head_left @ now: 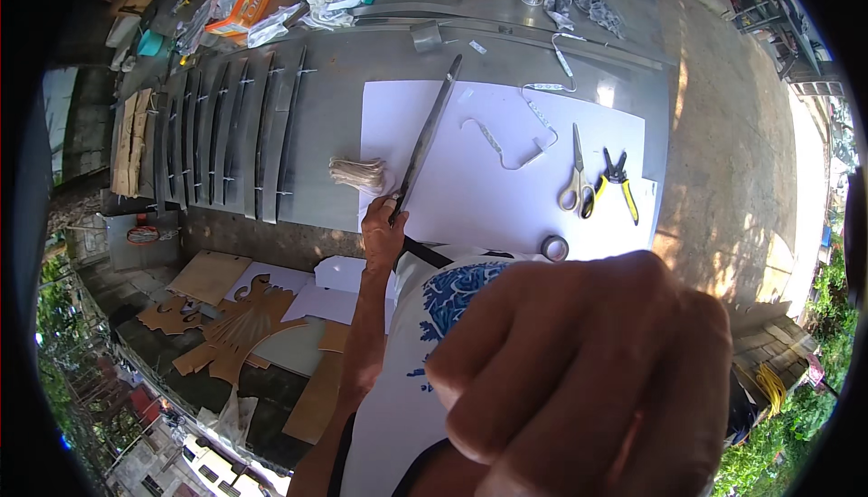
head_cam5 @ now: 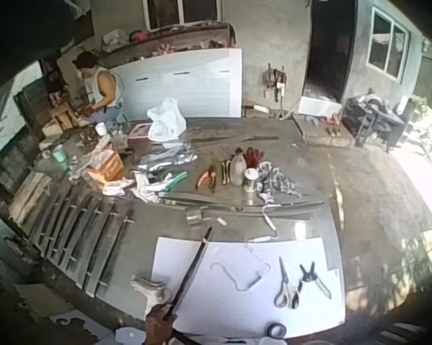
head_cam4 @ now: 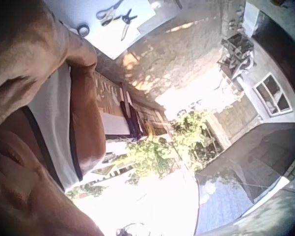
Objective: The recorder is measuring and attaching wire or string to metal segments for a sign assembly.
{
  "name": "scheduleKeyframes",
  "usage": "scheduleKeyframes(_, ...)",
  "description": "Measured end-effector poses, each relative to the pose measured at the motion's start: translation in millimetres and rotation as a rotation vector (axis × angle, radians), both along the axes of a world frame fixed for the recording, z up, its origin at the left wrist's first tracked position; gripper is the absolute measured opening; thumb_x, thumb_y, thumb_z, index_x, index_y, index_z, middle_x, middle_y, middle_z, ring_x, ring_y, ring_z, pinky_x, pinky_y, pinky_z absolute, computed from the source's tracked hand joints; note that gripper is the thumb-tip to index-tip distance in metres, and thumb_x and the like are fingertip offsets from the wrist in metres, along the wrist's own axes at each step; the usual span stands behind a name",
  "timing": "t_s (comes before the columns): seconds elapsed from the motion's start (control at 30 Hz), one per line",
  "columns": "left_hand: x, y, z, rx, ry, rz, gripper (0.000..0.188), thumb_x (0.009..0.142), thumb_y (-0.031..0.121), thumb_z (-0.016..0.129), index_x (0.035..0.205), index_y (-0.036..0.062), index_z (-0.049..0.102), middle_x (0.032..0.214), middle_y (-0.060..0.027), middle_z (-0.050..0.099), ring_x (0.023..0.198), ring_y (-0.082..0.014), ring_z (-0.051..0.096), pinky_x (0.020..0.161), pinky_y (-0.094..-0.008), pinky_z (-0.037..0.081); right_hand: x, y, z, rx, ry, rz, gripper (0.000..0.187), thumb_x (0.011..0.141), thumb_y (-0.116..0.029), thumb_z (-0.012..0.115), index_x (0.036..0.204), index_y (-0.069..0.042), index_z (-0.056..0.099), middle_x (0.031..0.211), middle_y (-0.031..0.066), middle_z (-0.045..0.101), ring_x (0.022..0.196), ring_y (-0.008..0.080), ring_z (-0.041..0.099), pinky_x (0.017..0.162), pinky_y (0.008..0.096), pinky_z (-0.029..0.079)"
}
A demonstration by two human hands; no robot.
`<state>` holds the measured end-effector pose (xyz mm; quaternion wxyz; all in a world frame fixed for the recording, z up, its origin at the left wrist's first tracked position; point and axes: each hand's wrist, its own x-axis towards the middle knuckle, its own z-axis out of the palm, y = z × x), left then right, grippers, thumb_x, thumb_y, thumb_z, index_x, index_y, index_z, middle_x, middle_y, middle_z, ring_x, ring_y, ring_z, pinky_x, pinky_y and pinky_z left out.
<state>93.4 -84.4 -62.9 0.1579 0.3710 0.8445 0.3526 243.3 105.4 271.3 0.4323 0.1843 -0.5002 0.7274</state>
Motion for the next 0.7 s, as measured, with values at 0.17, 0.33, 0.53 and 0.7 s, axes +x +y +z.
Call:
scheduleKeyframes(0.17,3,-1,3,0.037,0.031,-0.009,0.037,0.073,0.003,0.080,0.107,-0.0035,0.068,0.112,-0.0198,0.067,0.098,-0.0371,0.066,0.085,-0.0390,0.053,-5,-8,6,-0.044,0.028,-0.019,0.026,0.098,-0.021,0.061,0.083,-0.001,0.068,0.060,0.0142,0.062,0.043,0.0185,0.051,0.040,0.0306,0.036)
scheduleKeyframes(0.33,3,1,14,-0.035,-0.054,0.001,0.036,0.073,0.003,0.080,0.106,-0.0036,0.069,0.112,-0.0208,0.067,0.100,-0.0375,0.066,0.085,-0.0395,0.053,-12,-7,14,-0.068,0.084,-0.041,0.025,0.099,-0.021,0.058,0.084,-0.002,0.066,0.060,0.0147,0.062,0.041,0.0194,0.051,0.040,0.0307,0.036)
scheduleKeyframes(0.53,2,-26,-36,0.098,-0.381,0.231,0.041,0.075,-0.001,0.077,0.115,0.0002,0.068,0.114,-0.0164,0.066,0.104,-0.0353,0.065,0.087,-0.0388,0.054,-36,7,3,0.143,0.178,0.064,0.009,0.089,0.001,0.060,0.096,0.006,0.064,0.073,0.0145,0.064,0.052,0.0197,0.059,0.046,0.0357,0.044)
scheduleKeyframes(0.7,7,3,13,0.007,-0.084,0.004,0.037,0.074,-0.002,0.077,0.109,-0.0023,0.069,0.113,-0.0177,0.067,0.105,-0.0375,0.064,0.088,-0.0400,0.053,-23,39,-135,0.706,-0.973,-0.516,0.017,0.085,-0.002,0.067,0.101,-0.003,0.063,0.091,0.0119,0.064,0.082,0.0307,0.065,0.071,0.0408,0.053)
